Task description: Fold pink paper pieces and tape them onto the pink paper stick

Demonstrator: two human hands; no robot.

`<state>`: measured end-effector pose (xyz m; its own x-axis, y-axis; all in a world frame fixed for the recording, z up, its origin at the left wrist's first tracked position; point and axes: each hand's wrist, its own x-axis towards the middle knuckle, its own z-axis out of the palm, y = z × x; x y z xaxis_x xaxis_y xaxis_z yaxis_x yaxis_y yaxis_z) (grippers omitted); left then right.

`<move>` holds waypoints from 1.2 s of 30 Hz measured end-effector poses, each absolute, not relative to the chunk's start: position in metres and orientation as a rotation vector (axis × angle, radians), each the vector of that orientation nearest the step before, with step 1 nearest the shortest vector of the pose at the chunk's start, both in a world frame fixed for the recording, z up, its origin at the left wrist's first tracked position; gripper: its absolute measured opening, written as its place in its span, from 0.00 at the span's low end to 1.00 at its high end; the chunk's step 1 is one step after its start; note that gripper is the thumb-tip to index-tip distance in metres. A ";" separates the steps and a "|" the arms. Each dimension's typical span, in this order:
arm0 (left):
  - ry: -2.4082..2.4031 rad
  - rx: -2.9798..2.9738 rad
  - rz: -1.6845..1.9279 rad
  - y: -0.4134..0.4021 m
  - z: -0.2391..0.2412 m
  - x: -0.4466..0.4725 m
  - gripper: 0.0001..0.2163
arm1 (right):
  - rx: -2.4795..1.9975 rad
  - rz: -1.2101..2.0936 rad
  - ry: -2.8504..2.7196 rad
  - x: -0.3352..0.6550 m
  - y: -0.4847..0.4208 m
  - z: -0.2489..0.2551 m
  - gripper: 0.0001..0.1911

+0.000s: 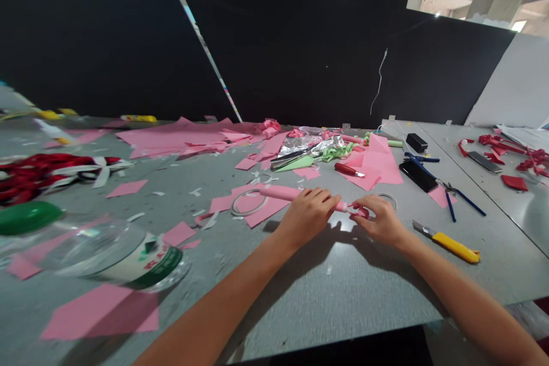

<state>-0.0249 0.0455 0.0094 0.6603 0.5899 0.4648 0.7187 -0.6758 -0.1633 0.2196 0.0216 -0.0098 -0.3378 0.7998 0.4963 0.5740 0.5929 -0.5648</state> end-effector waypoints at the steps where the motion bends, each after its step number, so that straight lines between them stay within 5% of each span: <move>1: -1.054 -2.550 -0.549 0.045 0.009 -0.025 0.11 | -1.088 0.377 -2.047 0.220 0.021 -0.009 0.10; 8: -1.117 -2.602 -0.571 0.043 0.010 -0.023 0.11 | -1.072 0.388 -2.027 0.220 0.020 -0.010 0.24; 13: -1.101 -2.643 -0.573 0.041 0.013 -0.022 0.16 | -1.024 0.352 -2.026 0.221 0.023 -0.013 0.20; 20: -1.202 -2.606 -0.486 0.051 0.012 -0.029 0.07 | -1.124 0.349 -1.979 0.224 0.028 -0.014 0.34; 28: -1.029 -2.795 -0.729 0.063 0.019 -0.045 0.07 | -1.257 0.312 -1.784 0.239 0.049 -0.024 0.21; 36: -1.145 -2.610 -0.525 0.070 0.019 -0.058 0.06 | -1.288 0.294 -1.667 0.252 0.061 -0.026 0.17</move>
<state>-0.0584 0.0701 0.0193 0.6278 0.6575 0.4167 0.7449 -0.6627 -0.0766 0.2516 0.0607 -0.0263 0.0318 0.8426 0.5376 0.6078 0.4107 -0.6796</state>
